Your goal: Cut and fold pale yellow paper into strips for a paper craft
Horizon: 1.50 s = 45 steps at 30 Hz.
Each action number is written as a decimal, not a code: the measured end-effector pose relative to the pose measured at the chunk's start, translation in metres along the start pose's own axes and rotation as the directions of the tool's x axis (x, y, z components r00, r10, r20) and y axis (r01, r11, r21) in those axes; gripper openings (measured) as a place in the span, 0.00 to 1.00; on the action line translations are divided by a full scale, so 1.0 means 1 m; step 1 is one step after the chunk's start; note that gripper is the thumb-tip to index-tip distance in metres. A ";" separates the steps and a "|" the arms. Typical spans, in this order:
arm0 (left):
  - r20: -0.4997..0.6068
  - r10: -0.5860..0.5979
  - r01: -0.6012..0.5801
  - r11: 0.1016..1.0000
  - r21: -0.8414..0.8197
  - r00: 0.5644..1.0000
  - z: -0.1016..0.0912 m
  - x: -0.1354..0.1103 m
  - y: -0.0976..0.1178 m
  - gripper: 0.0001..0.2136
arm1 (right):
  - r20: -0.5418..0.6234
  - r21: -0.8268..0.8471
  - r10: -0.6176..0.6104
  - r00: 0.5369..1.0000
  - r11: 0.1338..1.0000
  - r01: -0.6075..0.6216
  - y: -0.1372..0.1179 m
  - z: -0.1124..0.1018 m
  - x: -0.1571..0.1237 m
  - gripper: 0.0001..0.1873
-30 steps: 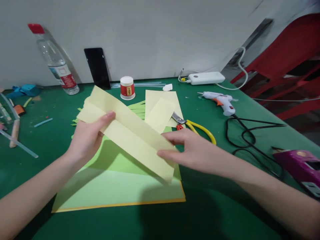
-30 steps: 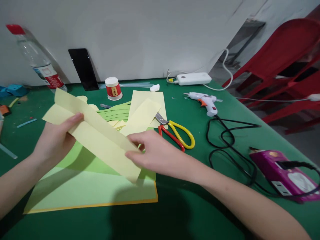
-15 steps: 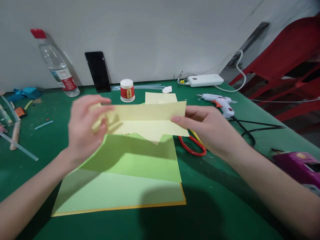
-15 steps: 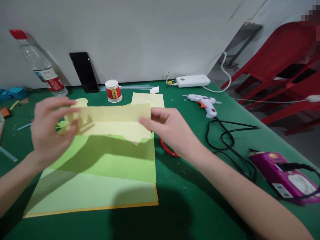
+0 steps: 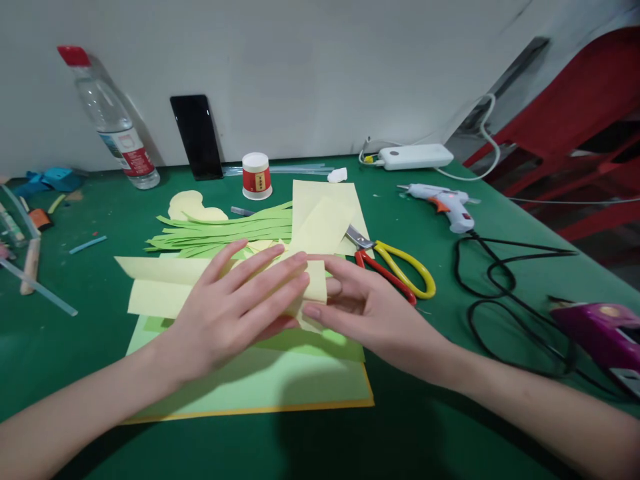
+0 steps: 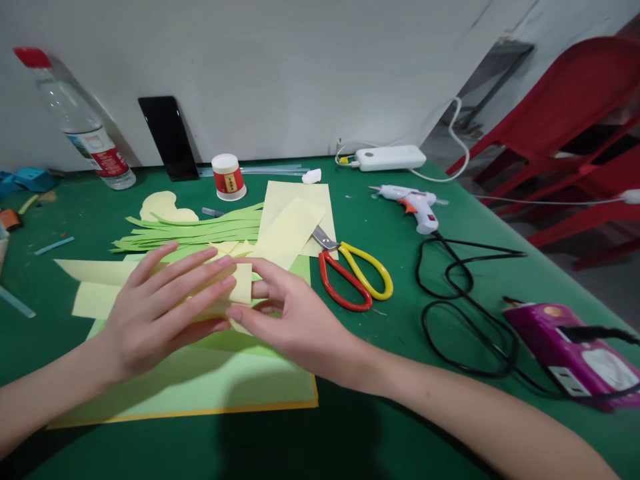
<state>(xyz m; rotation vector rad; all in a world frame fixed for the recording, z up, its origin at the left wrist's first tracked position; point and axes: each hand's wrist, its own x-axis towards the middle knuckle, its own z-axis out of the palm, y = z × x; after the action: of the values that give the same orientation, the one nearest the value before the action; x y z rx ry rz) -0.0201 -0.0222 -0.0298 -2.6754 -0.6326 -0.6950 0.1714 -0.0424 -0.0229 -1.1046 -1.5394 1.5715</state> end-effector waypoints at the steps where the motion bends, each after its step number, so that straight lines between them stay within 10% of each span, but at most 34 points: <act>1: 0.002 -0.007 0.008 1.000 -0.013 1.000 0.000 0.000 0.000 0.18 | 0.005 -0.016 -0.004 1.000 1.000 0.004 -0.001 0.001 -0.001 0.16; 12: 0.032 -0.131 0.134 0.976 -0.174 0.991 -0.002 -0.003 0.001 0.15 | -0.114 -0.268 -0.230 0.967 0.944 0.193 -0.002 -0.001 -0.005 0.22; 22: 0.098 -0.237 0.257 0.895 -0.364 0.966 -0.017 0.005 0.014 0.05 | 0.006 -0.769 -0.775 0.632 0.401 0.499 -0.002 -0.005 -0.004 0.04; 32: 0.202 -0.262 0.330 0.778 -0.534 0.944 -0.025 0.008 0.020 0.09 | 0.123 -0.609 -0.678 0.725 0.525 0.594 -0.005 0.000 -0.011 0.04; 39: 0.652 -0.401 0.758 0.447 -0.475 0.644 -0.031 0.014 -0.007 0.12 | -0.102 -0.527 -0.369 0.924 0.807 0.265 -0.021 -0.036 0.000 0.05; 45: 0.781 -0.453 0.898 0.304 -0.318 0.430 -0.026 0.013 -0.034 0.15 | -0.328 -0.428 -0.204 0.922 0.903 0.048 -0.022 -0.091 0.011 0.03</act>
<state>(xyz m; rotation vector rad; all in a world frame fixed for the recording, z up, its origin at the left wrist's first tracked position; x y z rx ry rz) -0.0365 0.0008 0.0047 -3.2194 -2.3530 -0.2856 0.2467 0.0086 0.0024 -1.4007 -1.6785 0.8983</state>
